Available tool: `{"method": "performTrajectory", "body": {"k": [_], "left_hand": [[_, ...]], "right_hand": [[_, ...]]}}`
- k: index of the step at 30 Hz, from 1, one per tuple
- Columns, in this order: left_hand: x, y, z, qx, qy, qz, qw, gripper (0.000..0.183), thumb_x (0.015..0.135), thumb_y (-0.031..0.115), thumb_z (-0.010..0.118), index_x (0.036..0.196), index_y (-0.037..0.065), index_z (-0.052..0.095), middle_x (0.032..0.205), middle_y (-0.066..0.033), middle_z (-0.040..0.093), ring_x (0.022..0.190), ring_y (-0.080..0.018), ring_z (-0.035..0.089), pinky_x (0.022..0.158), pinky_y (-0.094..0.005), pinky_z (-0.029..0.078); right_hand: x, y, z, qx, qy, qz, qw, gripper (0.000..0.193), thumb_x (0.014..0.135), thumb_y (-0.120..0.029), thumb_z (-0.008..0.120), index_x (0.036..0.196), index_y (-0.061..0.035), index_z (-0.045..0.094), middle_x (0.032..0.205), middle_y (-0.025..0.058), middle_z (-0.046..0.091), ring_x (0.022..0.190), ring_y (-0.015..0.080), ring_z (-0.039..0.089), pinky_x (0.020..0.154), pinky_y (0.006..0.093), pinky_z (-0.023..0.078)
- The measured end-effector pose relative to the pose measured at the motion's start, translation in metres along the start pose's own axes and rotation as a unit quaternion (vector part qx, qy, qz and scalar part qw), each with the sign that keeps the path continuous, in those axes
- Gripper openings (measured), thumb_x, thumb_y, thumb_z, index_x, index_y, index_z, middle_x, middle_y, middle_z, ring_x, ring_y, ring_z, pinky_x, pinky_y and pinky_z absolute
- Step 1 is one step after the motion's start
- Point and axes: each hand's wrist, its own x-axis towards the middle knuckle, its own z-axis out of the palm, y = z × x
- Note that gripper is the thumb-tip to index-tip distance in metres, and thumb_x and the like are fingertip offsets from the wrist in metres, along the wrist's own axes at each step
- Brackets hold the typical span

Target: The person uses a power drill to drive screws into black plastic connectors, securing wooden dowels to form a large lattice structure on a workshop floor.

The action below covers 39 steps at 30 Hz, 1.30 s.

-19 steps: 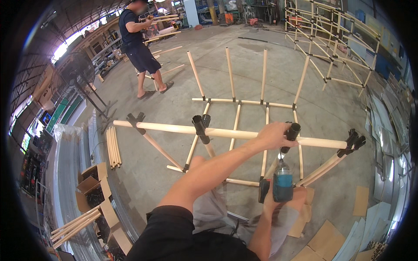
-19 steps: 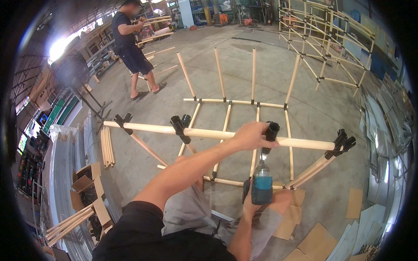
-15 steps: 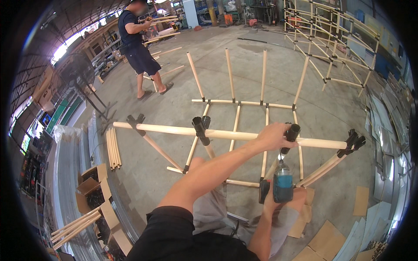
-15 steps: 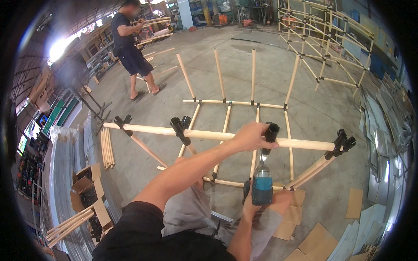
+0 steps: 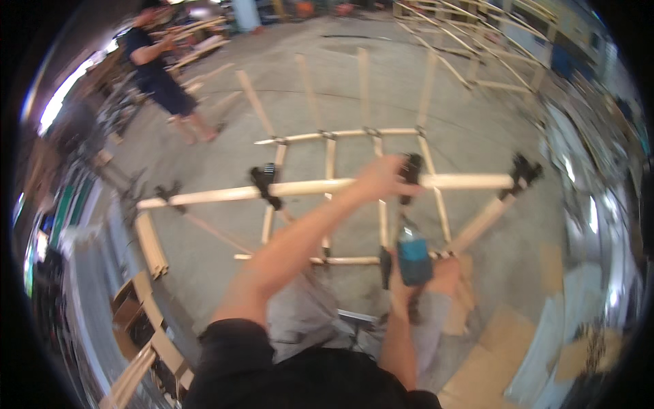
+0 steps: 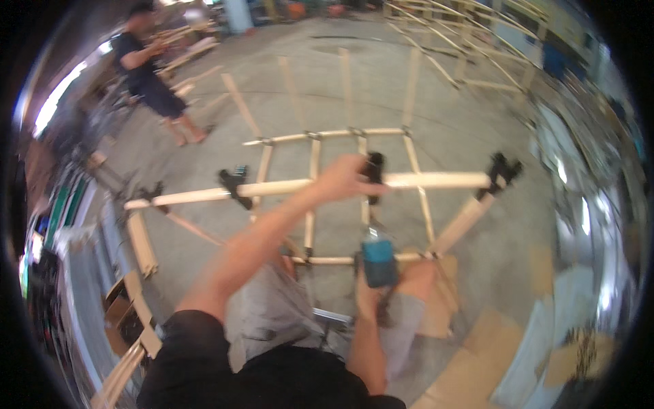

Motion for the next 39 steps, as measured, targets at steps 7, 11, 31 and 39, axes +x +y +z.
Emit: {"method": "performTrajectory", "body": {"k": [7, 11, 31, 39], "left_hand": [[-0.016, -0.004, -0.003, -0.064, -0.011, -0.021, 0.998, 0.069, 0.07, 0.026, 0.083, 0.127, 0.002, 0.051, 0.104, -0.0189, 0.07, 0.097, -0.0298, 0.067, 0.08, -0.0398, 0.052], [-0.013, 0.009, -0.003, 0.097, -0.038, -0.071, 0.992, 0.051, 0.068, 0.033, 0.082, 0.106, 0.002, 0.066, 0.093, -0.0181, 0.071, 0.088, -0.036, 0.068, 0.075, -0.0417, 0.052], [-0.009, 0.005, -0.007, -0.008, -0.072, -0.127, 0.989, 0.032, 0.062, 0.021, 0.083, 0.086, 0.003, 0.073, 0.075, -0.0113, 0.072, 0.067, -0.0193, 0.072, 0.067, -0.0336, 0.056], [0.003, -0.002, -0.018, -0.241, -0.161, -0.156, 0.944, 0.032, 0.074, 0.015, 0.076, 0.094, -0.009, 0.069, 0.084, -0.0134, 0.072, 0.069, -0.0174, 0.071, 0.066, -0.0275, 0.058]], "right_hand": [[0.004, 0.052, 0.019, 0.073, -0.003, -0.091, 0.993, 0.022, 0.079, -0.014, 0.077, 0.091, 0.0005, 0.066, 0.084, 0.0151, 0.065, 0.08, 0.0336, 0.062, 0.075, 0.0438, 0.048], [0.008, 0.031, 0.01, 0.153, -0.03, -0.004, 0.988, 0.024, 0.081, -0.017, 0.078, 0.09, 0.0011, 0.065, 0.083, 0.0123, 0.066, 0.08, 0.0299, 0.063, 0.074, 0.0423, 0.048], [-0.006, 0.025, -0.023, 0.179, -0.047, 0.153, 0.971, 0.028, 0.091, -0.03, 0.071, 0.09, -0.002, 0.068, 0.084, -0.0002, 0.062, 0.076, 0.0125, 0.055, 0.072, 0.0307, 0.046], [0.002, 0.034, -0.017, 0.182, -0.034, 0.142, 0.972, 0.03, 0.09, -0.031, 0.072, 0.089, -0.0016, 0.067, 0.085, 0.0004, 0.06, 0.077, 0.0135, 0.054, 0.073, 0.0306, 0.046]]}}
